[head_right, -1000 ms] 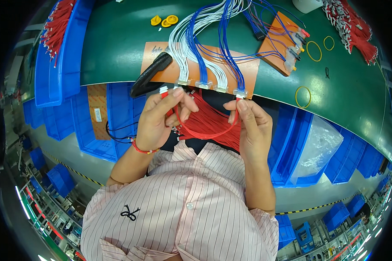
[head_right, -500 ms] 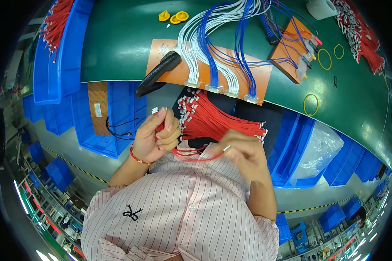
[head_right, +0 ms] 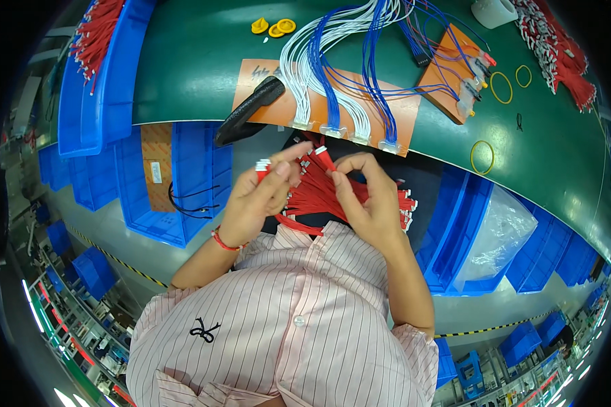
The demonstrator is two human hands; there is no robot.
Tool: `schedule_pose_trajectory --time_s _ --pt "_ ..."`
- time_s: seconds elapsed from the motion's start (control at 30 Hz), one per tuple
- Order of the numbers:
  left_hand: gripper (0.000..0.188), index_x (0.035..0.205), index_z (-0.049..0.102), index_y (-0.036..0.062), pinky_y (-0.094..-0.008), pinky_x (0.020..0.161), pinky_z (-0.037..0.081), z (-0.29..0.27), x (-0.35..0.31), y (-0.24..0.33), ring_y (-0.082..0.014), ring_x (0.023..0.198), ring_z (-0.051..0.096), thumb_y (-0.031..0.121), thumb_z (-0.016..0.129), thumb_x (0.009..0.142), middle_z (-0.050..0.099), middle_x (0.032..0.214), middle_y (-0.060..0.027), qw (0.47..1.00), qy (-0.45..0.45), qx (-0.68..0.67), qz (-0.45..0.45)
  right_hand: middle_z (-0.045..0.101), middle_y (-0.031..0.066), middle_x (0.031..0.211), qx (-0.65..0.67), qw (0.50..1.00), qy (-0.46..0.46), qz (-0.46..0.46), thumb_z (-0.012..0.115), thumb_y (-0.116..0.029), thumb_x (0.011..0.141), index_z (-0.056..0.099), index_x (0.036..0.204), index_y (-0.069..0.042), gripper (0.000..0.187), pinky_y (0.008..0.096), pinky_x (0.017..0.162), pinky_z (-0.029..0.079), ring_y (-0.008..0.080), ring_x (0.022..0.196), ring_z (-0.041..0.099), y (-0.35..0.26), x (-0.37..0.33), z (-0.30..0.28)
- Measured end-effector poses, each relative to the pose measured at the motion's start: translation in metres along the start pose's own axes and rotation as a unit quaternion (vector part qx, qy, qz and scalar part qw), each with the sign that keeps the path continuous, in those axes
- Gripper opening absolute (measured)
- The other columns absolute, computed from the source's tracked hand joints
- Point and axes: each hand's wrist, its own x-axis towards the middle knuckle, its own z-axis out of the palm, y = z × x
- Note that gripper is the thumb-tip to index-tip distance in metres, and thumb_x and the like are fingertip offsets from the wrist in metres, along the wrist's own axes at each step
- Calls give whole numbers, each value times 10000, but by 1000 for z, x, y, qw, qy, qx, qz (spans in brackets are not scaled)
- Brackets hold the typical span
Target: Inserting white connectors of red wire harnesses into a multi-port testing fixture on a production workbench.
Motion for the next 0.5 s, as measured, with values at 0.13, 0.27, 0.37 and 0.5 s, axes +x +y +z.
schedule_pose_trajectory --time_s 0.13,0.27,0.37,0.5 --pt "410 1277 564 -15 -184 510 284 21 7 6 -13 500 307 277 380 1056 527 792 27 994 -65 60 64 649 82 815 46 998 -36 -6 621 -20 923 555 997 21 107 249 689 506 116 722 631 -15 -4 1" --pt "345 932 611 8 -200 470 248 14 16 12 -14 489 310 263 409 1047 529 727 9 998 -32 18 57 663 90 794 18 996 -87 14 644 -28 909 614 1047 18 149 247 705 510 127 764 651 -26 -13 -21" --pt "313 913 610 9 -204 434 196 14 20 13 -8 481 273 239 440 1042 478 682 29 998 -8 -37 41 678 80 818 -11 990 -116 73 663 -41 897 674 1013 -5 122 226 675 499 112 743 642 -15 -23 -46" --pt "303 917 634 3 -198 440 191 13 25 15 -1 490 261 216 454 1037 427 670 46 999 -8 -11 46 668 50 816 135 971 -36 192 677 -14 870 665 965 1 96 211 612 490 93 637 605 -5 -40 -68"
